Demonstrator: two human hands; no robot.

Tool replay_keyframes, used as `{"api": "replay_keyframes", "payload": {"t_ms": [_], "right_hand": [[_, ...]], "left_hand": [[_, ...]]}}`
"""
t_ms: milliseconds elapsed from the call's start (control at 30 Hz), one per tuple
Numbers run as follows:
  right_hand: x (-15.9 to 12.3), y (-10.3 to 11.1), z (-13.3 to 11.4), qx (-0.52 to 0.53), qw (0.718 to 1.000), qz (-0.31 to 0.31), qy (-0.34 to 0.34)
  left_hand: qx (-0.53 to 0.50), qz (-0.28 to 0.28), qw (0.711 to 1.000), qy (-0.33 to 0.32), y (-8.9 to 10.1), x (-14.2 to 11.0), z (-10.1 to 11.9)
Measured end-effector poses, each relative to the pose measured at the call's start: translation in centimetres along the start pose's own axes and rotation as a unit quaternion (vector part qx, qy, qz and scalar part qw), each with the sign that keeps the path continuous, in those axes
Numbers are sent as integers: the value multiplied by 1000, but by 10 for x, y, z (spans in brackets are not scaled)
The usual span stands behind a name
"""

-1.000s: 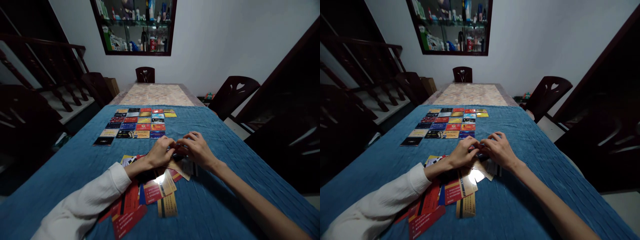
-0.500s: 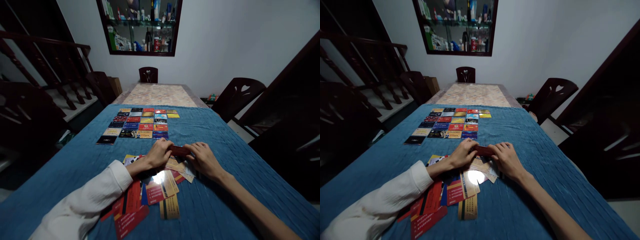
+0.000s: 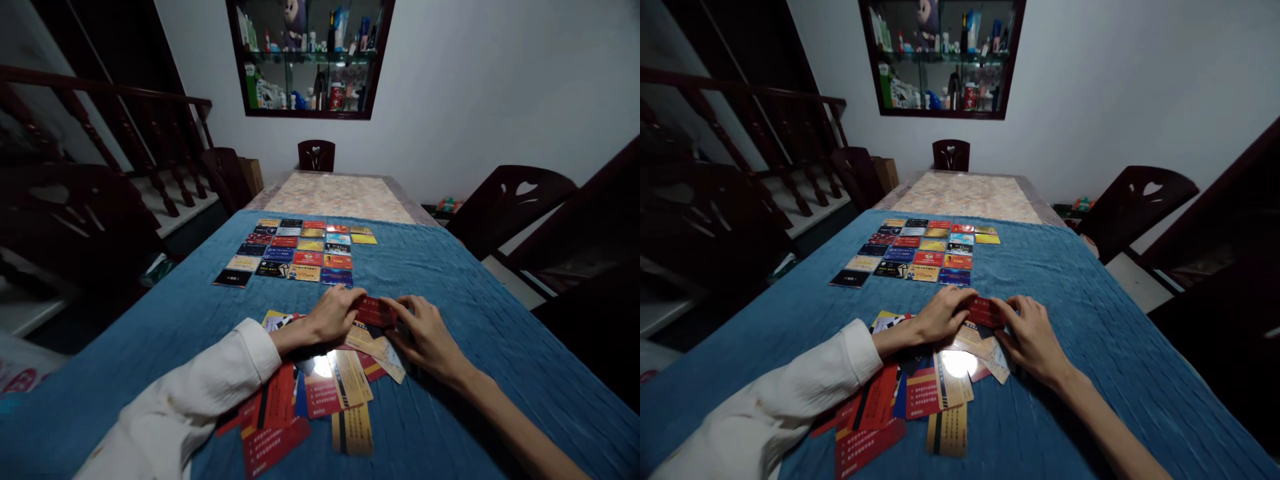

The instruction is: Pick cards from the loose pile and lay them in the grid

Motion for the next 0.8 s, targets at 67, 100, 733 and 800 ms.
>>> {"api": "replay_keyframes", "payload": {"t_ms": [67, 100, 733, 800], "right_hand": [[-1, 0, 0, 0, 1000, 10, 9], [-1, 0, 1, 0, 1000, 14, 13], [2, 10, 3, -53, 998, 14, 35], [2, 9, 4, -48, 998, 9, 31]], "left_hand": [[0, -1, 1000, -1, 0, 0, 1], [0, -1, 1000, -1, 1, 0, 1], [69, -62, 995, -38, 13, 3, 9], [80, -70, 994, -38, 13, 3, 8]]}}
Point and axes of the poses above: each hand's wrist, its own x-axis towards the middle knuckle, its own y-axis out of the back of the hand, z = x × y, the point moved 5 cm from there along x, towards the middle knuckle, and after that the axes turned 10 degrees about x, right-handed, at the moved point
